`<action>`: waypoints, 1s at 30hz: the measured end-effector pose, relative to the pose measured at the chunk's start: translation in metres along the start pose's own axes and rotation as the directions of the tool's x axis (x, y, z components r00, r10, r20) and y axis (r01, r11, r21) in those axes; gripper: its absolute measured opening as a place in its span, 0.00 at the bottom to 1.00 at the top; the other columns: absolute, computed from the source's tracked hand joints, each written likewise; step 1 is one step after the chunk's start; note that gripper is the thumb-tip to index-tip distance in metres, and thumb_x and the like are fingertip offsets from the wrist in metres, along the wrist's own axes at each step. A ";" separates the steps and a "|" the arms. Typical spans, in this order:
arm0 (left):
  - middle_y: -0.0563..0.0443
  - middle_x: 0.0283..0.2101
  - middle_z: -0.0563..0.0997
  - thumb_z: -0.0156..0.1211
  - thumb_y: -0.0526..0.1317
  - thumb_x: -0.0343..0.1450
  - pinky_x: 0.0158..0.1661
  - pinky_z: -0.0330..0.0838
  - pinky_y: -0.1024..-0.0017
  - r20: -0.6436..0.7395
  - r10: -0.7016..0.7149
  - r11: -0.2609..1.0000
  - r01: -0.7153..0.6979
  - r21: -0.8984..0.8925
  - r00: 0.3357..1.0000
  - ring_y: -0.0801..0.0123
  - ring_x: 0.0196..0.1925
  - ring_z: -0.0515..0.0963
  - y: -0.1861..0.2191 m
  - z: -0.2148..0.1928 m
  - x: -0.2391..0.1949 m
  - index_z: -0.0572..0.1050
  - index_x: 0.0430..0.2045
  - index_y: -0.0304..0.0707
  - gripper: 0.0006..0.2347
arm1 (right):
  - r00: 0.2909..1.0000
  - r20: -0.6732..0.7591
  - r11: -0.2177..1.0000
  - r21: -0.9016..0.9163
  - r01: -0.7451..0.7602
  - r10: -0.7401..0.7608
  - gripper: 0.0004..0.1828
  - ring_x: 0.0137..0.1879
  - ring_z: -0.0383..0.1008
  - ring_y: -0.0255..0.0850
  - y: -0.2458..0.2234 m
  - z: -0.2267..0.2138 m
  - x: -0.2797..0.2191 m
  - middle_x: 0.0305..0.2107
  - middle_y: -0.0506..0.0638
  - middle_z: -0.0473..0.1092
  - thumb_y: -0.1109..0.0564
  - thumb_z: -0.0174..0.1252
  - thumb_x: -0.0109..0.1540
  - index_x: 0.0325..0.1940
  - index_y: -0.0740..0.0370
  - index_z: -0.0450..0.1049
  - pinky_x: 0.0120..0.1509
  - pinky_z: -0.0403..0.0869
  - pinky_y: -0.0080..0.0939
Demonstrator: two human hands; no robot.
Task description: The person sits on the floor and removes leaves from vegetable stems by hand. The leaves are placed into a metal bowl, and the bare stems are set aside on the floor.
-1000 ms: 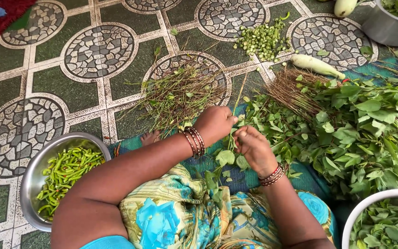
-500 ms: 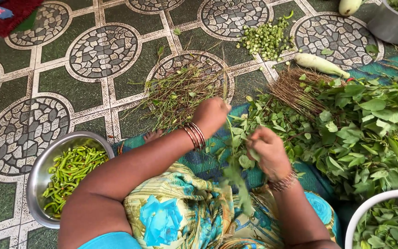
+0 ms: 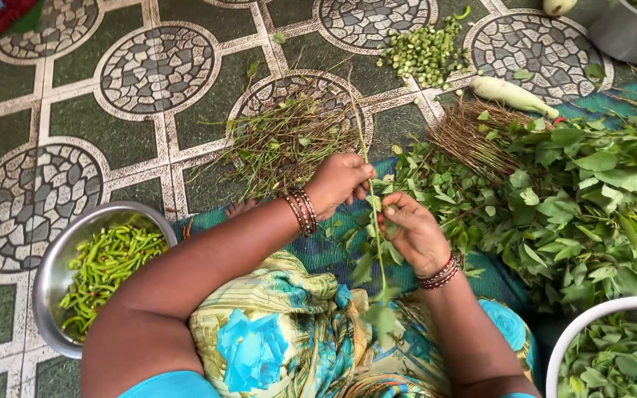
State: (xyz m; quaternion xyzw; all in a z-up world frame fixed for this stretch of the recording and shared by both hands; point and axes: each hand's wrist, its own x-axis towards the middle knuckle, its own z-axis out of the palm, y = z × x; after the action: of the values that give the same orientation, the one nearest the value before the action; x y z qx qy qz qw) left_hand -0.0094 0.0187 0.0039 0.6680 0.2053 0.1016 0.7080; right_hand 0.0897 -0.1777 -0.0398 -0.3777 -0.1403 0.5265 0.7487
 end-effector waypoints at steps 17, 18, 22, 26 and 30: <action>0.55 0.30 0.81 0.52 0.39 0.77 0.26 0.68 0.78 0.108 -0.027 1.000 0.026 0.008 0.994 0.79 0.27 0.76 -0.011 0.002 0.001 0.77 0.36 0.35 0.08 | 0.963 0.241 0.490 -0.828 0.271 -0.125 0.06 0.38 0.70 0.30 0.014 0.002 -0.006 0.32 0.45 0.71 0.66 0.66 0.60 0.39 0.65 0.75 0.42 0.74 0.32; 0.55 0.31 0.82 0.50 0.40 0.78 0.29 0.70 0.78 0.116 -0.028 0.999 0.031 -0.024 0.993 0.79 0.29 0.76 -0.013 0.003 0.001 0.76 0.36 0.35 0.08 | 0.945 0.266 0.398 -0.859 0.323 -0.191 0.06 0.37 0.71 0.30 0.016 0.004 -0.006 0.31 0.45 0.72 0.67 0.65 0.59 0.38 0.64 0.75 0.42 0.73 0.32; 0.53 0.27 0.78 0.48 0.39 0.78 0.31 0.73 0.72 0.075 -0.012 0.981 0.026 -0.193 0.997 0.73 0.28 0.79 -0.014 0.003 0.007 0.72 0.34 0.35 0.08 | 0.898 0.275 0.285 -0.881 0.378 -0.342 0.05 0.34 0.72 0.31 0.024 0.012 -0.009 0.30 0.47 0.74 0.68 0.63 0.58 0.36 0.64 0.76 0.38 0.72 0.33; 0.50 0.25 0.76 0.49 0.37 0.77 0.30 0.73 0.68 -0.261 0.072 0.994 -0.090 -0.058 0.963 0.68 0.26 0.77 -0.011 -0.008 0.007 0.72 0.35 0.35 0.06 | 0.890 0.246 0.571 -0.694 0.438 -0.383 0.04 0.38 0.74 0.32 0.022 0.012 -0.017 0.36 0.48 0.76 0.69 0.57 0.62 0.38 0.64 0.74 0.41 0.74 0.33; 0.51 0.25 0.77 0.47 0.38 0.79 0.29 0.75 0.68 -0.313 0.227 0.974 -0.223 0.050 0.922 0.68 0.25 0.78 0.007 -0.014 0.000 0.69 0.31 0.32 0.09 | 0.921 0.094 0.793 -0.482 0.374 -0.378 0.06 0.43 0.75 0.34 0.007 0.017 -0.024 0.38 0.51 0.75 0.71 0.58 0.60 0.39 0.67 0.74 0.49 0.75 0.34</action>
State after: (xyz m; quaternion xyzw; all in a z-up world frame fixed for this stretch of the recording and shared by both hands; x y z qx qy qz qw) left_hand -0.0144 0.0317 0.0104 0.6668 0.2391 0.2866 0.6450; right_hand 0.0652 -0.1906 -0.0286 -0.5215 -0.3385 0.3128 0.7181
